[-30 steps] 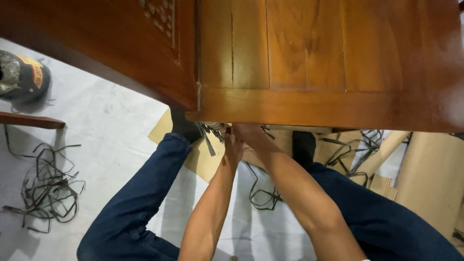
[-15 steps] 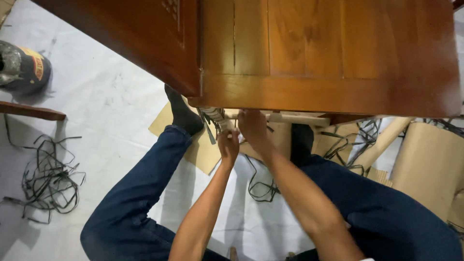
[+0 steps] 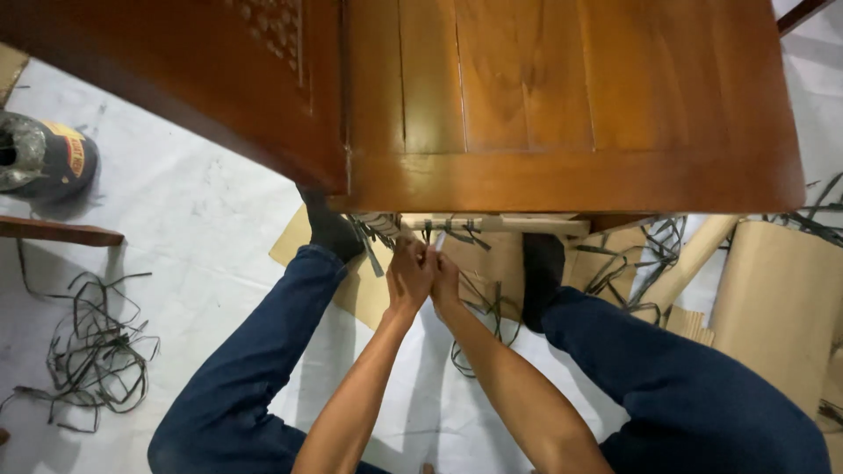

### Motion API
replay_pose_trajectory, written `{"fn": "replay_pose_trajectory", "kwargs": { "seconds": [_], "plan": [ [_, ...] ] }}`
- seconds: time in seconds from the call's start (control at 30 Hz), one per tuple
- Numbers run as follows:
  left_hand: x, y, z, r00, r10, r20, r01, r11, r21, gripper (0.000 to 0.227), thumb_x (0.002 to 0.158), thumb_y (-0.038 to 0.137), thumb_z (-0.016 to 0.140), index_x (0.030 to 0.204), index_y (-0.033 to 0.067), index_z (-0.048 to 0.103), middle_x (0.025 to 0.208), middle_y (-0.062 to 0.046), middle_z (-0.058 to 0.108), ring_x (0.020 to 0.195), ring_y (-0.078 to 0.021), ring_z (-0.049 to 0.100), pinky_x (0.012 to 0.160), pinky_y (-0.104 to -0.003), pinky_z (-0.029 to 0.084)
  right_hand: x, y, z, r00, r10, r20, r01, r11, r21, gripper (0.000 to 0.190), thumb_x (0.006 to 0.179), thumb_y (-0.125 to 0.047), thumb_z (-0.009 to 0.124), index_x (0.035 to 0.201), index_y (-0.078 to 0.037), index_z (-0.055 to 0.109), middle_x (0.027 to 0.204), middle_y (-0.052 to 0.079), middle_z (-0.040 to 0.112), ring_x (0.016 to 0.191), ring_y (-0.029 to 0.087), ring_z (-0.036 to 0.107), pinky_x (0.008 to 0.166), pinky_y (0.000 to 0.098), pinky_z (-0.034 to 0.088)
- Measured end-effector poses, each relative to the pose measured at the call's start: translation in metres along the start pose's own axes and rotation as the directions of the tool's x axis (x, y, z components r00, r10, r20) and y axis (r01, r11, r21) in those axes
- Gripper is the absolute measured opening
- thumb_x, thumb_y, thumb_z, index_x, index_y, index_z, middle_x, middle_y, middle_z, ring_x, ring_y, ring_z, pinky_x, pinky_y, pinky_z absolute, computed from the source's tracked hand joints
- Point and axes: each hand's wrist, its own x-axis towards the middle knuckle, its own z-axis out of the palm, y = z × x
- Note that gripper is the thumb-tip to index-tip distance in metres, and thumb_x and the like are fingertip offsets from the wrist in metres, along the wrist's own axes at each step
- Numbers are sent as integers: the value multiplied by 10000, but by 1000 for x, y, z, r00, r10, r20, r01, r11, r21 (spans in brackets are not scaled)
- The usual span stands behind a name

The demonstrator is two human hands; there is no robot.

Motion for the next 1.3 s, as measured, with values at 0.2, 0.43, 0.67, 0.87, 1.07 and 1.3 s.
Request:
{"fn": "replay_pose_trajectory", "kwargs": {
  "seconds": [0.2, 0.43, 0.67, 0.87, 1.07, 1.3],
  "plan": [
    [32, 36, 5, 977, 174, 122, -197, 959, 204, 162, 972, 247, 606, 946, 98, 667, 1161, -133, 603, 792, -437, 729, 684, -562, 628, 12, 1, 3, 999, 47, -12, -47, 999, 2, 289, 957, -328, 596, 937, -56, 691, 923, 240, 720, 993, 461, 693, 862, 544, 533],
    [67, 16, 38, 991, -101, 89, 87, 984, 153, 351, 950, 386, 579, 816, 93, 718, 845, -121, 697, 836, -409, 743, 730, -499, 590, 32, -11, 1, 996, 88, -20, -88, 996, -1, 281, 960, -344, 598, 953, -78, 687, 938, 220, 727, 1000, 445, 698, 865, 532, 537],
    [75, 1, 55, 989, -130, 64, 124, 988, 89, 328, 938, 356, 580, 821, 85, 722, 848, -143, 695, 851, -418, 736, 746, -505, 576, 74, 39, -68, 990, 142, -17, -142, 990, -3, 273, 962, -359, 601, 970, -99, 683, 953, 200, 734, 1006, 428, 704, 868, 521, 541],
    [65, -1, 63, 987, -149, 64, 147, 989, 25, 309, 928, 330, 581, 825, 77, 726, 850, -161, 692, 864, -426, 729, 759, -510, 564, 56, 72, -113, 981, 193, -36, -193, 981, -8, 267, 965, -373, 602, 984, -117, 679, 966, 183, 740, 1011, 414, 709, 871, 511, 544],
    [80, -42, 34, 986, -166, 23, 167, 984, -56, 291, 917, 304, 582, 830, 70, 729, 853, -180, 690, 876, -434, 723, 773, -515, 552, 53, 79, -120, 979, 204, -30, -204, 979, -15, 262, 967, -386, 604, 998, -136, 675, 978, 166, 747, 1017, 400, 714, 873, 501, 548],
    [64, 12, 49, 978, -207, 1, 206, 969, -136, 270, 905, 274, 583, 835, 61, 734, 856, -202, 688, 891, -443, 715, 789, -521, 538, 46, -8, 5, 968, 249, -26, -249, 968, -31, 257, 969, -402, 606, 1014, -157, 671, 993, 146, 754, 1023, 383, 720, 876, 490, 552]
  ]
}}
